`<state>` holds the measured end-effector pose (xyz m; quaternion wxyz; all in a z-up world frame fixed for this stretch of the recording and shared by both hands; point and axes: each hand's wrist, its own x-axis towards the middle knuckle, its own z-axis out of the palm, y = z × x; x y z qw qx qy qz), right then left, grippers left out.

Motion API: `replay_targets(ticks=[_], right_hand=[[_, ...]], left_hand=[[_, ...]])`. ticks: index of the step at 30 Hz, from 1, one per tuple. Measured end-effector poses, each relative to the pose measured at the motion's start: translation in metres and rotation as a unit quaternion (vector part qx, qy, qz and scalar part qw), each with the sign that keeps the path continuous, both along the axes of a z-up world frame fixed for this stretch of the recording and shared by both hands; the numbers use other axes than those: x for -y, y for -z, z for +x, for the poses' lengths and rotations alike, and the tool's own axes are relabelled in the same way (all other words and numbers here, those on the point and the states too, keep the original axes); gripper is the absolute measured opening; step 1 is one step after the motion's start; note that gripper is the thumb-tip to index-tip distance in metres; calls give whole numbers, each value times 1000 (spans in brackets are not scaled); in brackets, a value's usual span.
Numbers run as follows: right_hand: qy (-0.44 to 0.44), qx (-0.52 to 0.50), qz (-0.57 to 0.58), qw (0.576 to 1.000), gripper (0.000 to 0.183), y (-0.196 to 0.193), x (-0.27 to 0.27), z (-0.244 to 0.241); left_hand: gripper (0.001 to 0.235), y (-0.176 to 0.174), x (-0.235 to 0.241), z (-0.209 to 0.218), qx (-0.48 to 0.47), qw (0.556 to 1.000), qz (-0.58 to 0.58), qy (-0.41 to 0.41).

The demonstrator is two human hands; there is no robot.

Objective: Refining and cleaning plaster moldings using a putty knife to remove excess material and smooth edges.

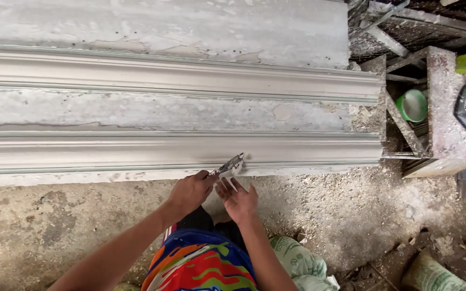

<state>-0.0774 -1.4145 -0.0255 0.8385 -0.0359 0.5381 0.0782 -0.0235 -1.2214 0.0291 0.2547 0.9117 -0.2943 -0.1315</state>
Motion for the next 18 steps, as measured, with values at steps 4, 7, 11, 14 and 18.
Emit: replay_targets(ticks=[4, 7, 11, 14, 18], right_hand=[[14, 10, -13, 1000, 71, 14, 53, -9], [23, 27, 29, 999, 67, 9, 105, -7], [-7, 25, 50, 998, 67, 11, 176, -4], [-54, 28, 61, 996, 69, 12, 225, 8], [-60, 31, 76, 995, 65, 25, 300, -12]], left_hand=[[24, -12, 52, 1, -3, 1000, -4, 1], [24, -17, 98, -1, 10, 1000, -20, -9], [18, -25, 171, -4, 11, 999, -22, -25], [18, -37, 219, 1, 13, 999, -27, -33], [17, -19, 276, -16, 49, 997, 16, -54]])
